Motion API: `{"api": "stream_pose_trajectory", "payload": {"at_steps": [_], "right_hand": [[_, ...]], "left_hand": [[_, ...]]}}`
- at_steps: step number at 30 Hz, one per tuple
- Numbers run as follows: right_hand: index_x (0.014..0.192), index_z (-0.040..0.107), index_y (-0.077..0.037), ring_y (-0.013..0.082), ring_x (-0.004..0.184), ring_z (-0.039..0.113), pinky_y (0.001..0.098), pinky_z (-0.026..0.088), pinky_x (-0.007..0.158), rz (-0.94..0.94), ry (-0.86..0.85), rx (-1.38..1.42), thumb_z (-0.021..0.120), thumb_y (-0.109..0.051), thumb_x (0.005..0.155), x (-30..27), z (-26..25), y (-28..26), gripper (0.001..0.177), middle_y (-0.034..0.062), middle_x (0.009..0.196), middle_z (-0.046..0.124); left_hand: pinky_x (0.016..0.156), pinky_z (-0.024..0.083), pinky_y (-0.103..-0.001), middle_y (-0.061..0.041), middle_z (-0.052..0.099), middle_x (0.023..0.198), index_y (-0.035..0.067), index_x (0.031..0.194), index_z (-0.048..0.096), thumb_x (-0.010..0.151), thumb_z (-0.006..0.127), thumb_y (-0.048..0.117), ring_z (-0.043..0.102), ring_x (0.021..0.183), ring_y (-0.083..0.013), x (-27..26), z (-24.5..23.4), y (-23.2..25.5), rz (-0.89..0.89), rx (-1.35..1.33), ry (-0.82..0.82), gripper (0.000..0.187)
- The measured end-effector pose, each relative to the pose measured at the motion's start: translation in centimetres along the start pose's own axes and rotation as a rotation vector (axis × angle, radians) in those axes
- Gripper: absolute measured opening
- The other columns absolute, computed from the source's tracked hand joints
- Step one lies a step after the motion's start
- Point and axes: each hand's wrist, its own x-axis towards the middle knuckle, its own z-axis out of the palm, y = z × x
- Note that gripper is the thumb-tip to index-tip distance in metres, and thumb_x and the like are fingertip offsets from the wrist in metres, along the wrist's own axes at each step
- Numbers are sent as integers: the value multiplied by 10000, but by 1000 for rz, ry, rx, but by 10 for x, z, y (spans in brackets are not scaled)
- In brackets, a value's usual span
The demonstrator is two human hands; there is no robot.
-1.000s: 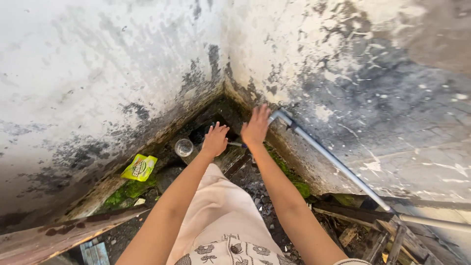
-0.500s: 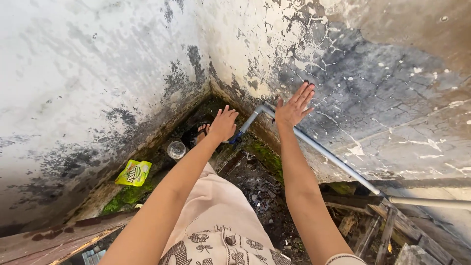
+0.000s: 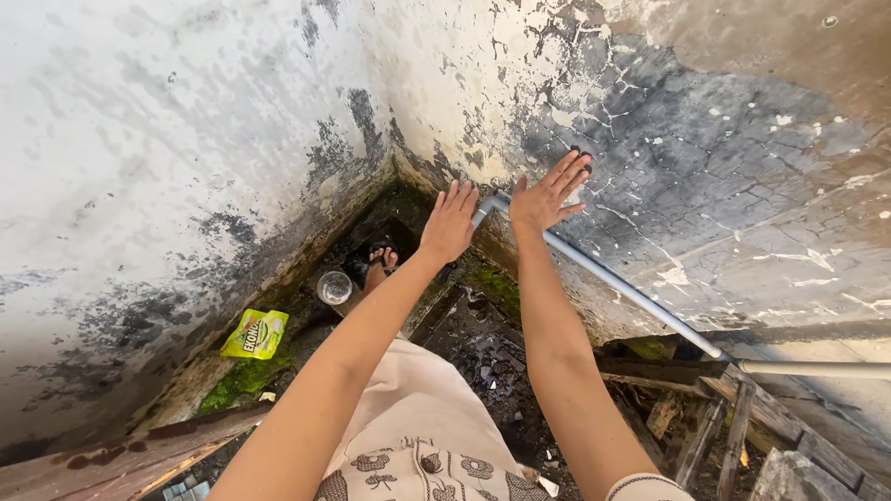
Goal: Washing dishes and utensils at an outdoor tap.
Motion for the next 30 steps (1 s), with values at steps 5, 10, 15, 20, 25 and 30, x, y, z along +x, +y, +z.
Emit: {"api": "stream_pose_trajectory", "payload": {"at_steps": [5, 10, 15, 20, 25, 30], "right_hand": [[1609, -193, -119, 273, 1600, -42, 697, 106, 1236, 79, -1, 45, 747, -450, 909, 4, 1, -12, 1218, 77, 1705, -193], [1603, -196, -107, 286, 1600, -42, 694, 102, 1233, 104, -5, 56, 749, -448, 900, 3, -1, -15, 1227, 84, 1703, -200], [1603, -205, -108, 290, 1607, -40, 692, 111, 1235, 126, -39, 31, 743, -406, 895, 1, -11, -26, 1221, 76, 1709, -200], [1626, -82, -77, 297, 1615, -39, 657, 128, 1240, 169, 15, 220, 738, -388, 896, -2, 15, -40, 1141, 112, 1713, -152], [1629, 107, -43, 359, 1579, 23, 565, 144, 1264, -264, -193, 155, 679, -313, 941, -68, 61, -72, 934, 184, 1708, -20], [1614, 269, -70, 328, 1598, 75, 513, 195, 1264, -471, -391, 102, 585, -273, 1002, -140, 114, -103, 717, 150, 1724, 105]], "left_hand": [[1269, 152, -489, -149, 220, 1674, 39, 1581, 287, 1003, 550, 190, 128, 1571, -343, 15, -23, 17, 24, -79, 81, 652], [1266, 138, -485, -154, 199, 1678, 46, 1586, 276, 1000, 543, 192, 115, 1568, -339, 17, -27, 12, 22, -55, 54, 660], [1272, 115, -476, -147, 179, 1684, 51, 1581, 278, 1014, 531, 213, 98, 1570, -332, 16, -28, 3, -16, -82, 22, 642], [1274, 108, -479, -155, 190, 1682, 33, 1583, 299, 1034, 523, 199, 81, 1575, -339, 14, -13, -18, -85, -133, 88, 616], [1285, 83, -485, -149, 179, 1697, 52, 1575, 321, 1018, 544, 179, 56, 1588, -333, -20, -16, -55, -227, -160, 71, 614], [1271, 59, -480, -136, 155, 1692, 84, 1568, 322, 996, 560, 181, 23, 1572, -319, -67, 10, -108, -338, -102, 48, 627]]}}
